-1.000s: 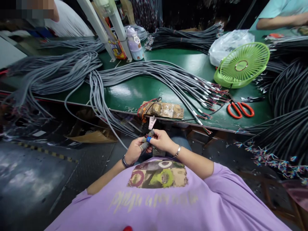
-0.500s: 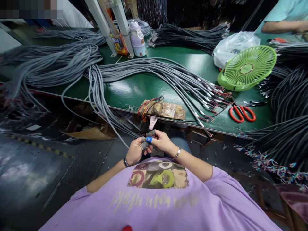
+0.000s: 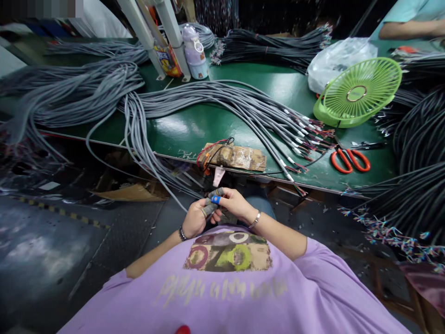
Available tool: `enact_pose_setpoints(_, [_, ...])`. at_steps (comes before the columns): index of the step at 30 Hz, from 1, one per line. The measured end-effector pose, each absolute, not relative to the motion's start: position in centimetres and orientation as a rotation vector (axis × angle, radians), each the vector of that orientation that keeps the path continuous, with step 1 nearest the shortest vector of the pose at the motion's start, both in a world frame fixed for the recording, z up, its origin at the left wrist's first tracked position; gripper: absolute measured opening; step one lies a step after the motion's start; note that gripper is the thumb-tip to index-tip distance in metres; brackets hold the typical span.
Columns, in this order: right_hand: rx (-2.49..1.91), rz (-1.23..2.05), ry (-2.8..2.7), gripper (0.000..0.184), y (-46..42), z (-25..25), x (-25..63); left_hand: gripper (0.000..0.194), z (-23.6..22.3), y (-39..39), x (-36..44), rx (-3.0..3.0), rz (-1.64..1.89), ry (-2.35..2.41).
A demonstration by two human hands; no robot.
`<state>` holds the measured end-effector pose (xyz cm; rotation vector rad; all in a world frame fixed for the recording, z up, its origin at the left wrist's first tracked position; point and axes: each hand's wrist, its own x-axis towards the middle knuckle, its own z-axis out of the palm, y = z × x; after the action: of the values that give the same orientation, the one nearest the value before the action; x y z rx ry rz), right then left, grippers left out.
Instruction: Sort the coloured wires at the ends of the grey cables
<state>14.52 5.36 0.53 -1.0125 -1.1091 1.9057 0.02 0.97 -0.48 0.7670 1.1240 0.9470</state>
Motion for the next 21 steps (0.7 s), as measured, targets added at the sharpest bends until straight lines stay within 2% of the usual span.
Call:
enact_pose_setpoints(9, [-1.090, 1.770, -1.068, 0.031, 4.73, -0.03, 14.33, 0.035, -0.64, 0.73, 0.09, 0.749, 1.004, 1.172])
enact_pose_setpoints(17, [-0.993, 1.893, -1.146, 0.032, 5.07, 0.01, 14.57, 0.033, -0.69, 0.52, 0.09, 0.773, 0.932, 1.134])
enact_pose_setpoints(21, [-1.026, 1.829, -1.150, 0.030, 5.07, -0.33, 14.60, 0.033, -0.84, 0.50, 0.07, 0.746, 0.953, 1.143])
